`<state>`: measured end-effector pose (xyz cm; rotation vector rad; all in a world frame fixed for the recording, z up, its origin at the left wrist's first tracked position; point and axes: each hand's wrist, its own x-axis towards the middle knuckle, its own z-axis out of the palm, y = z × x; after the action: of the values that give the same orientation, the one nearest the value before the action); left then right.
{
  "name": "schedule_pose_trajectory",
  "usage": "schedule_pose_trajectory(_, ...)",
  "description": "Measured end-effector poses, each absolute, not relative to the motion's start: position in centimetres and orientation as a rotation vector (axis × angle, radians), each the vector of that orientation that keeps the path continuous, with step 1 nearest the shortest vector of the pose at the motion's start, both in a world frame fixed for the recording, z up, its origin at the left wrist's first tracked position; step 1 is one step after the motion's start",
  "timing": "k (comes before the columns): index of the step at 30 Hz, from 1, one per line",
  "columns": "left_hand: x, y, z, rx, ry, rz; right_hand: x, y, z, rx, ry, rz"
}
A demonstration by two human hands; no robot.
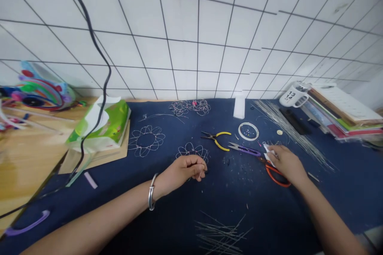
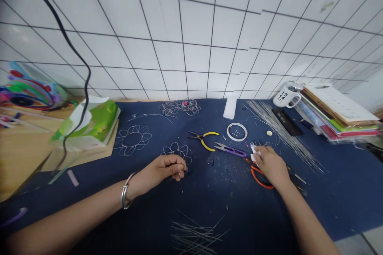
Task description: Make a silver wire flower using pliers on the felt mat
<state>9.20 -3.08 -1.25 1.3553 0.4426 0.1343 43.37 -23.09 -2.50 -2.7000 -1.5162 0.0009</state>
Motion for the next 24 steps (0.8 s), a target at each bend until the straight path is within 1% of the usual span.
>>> schedule_pose_trajectory(3,9.2,-3.1,-1.1,1.367,0.444,0.152,43.6,-23.0,-1.4,-2.657,-1.562,0.017)
schedule_pose_trajectory(8,9.3,-3.2,-0.7,1.369,0.47,0.163,45.0,-22.6,3.4,-2.496,-1.471,0.013)
schedule_pose_trajectory(12,9.4,-3.3,-0.6,1.379,0.461,0.166,46.8,-18.4,6.1,-2.366,-1.433,-0.097)
schedule_pose_trajectory(15,9.3,-3.3,-0.7,1.403,0.45,0.166,48.8,-13.2,5.7,-2.35,-1.413,-0.006)
schedule_pose_trajectory(19,9.3,-3.1,-0.9,1.418,0.446,0.167,51.6,-6.6,3.5,-2.389,-1.421,0.108)
schedule_pose_trajectory(24,9.3,-3.0,-0.9,1.442,0.448,0.158,53.5,-2.4,1.5,-2.462,-1.498,0.248)
